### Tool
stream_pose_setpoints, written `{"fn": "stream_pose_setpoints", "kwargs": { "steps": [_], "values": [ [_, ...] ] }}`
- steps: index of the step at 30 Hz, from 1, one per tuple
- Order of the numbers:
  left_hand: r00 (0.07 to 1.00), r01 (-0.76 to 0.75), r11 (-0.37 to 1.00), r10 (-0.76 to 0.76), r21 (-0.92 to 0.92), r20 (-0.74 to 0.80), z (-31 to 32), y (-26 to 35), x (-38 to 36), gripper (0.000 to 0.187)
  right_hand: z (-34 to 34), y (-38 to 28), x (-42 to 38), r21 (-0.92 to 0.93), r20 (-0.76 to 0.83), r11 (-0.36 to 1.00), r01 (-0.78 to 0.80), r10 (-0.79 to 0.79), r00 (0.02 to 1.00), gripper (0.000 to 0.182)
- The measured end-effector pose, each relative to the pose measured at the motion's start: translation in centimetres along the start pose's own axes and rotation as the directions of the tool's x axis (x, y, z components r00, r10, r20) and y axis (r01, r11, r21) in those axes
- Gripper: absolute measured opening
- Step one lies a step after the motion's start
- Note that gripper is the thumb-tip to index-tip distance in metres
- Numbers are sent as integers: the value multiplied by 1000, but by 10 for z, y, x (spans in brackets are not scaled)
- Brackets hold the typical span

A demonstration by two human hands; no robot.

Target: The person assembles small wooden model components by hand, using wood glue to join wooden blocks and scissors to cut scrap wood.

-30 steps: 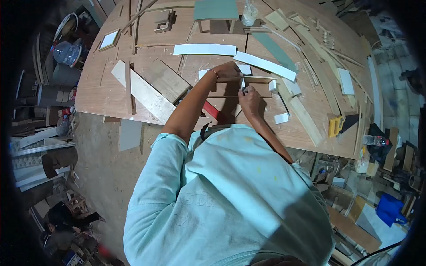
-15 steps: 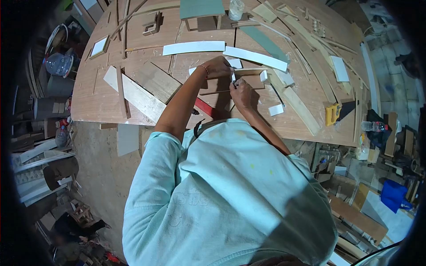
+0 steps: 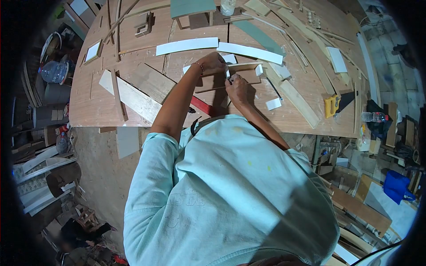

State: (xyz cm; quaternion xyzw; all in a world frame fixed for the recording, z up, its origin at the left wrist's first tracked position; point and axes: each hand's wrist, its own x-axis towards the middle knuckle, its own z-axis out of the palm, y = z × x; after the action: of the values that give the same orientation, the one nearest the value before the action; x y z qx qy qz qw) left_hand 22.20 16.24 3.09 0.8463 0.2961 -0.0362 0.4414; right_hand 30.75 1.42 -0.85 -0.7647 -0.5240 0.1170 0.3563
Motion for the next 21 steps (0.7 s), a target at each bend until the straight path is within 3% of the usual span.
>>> {"fn": "stream_pose_setpoints", "kwargs": {
  "steps": [6, 8, 14, 21],
  "values": [
    [1000, -27, 1000, 27, 2, -7, 1, -2, 0, 38, -1, 0, 1, 16, -4, 1000, 9, -9, 1000, 17],
    [995, 75, 996, -77, -47, -55, 3, 1, 0, 40, 0, 2, 1, 50, -84, 996, 70, -66, 994, 18],
    [996, 76, 996, -78, -50, -42, 2, -5, 1, 43, -3, 1, 0, 2, -110, 993, 118, -117, 987, 23],
    [998, 53, 997, -54, -60, -23, -1, -5, -4, 42, -2, 1, -1, 65, -78, 995, 71, -66, 995, 22]
  ]
}}
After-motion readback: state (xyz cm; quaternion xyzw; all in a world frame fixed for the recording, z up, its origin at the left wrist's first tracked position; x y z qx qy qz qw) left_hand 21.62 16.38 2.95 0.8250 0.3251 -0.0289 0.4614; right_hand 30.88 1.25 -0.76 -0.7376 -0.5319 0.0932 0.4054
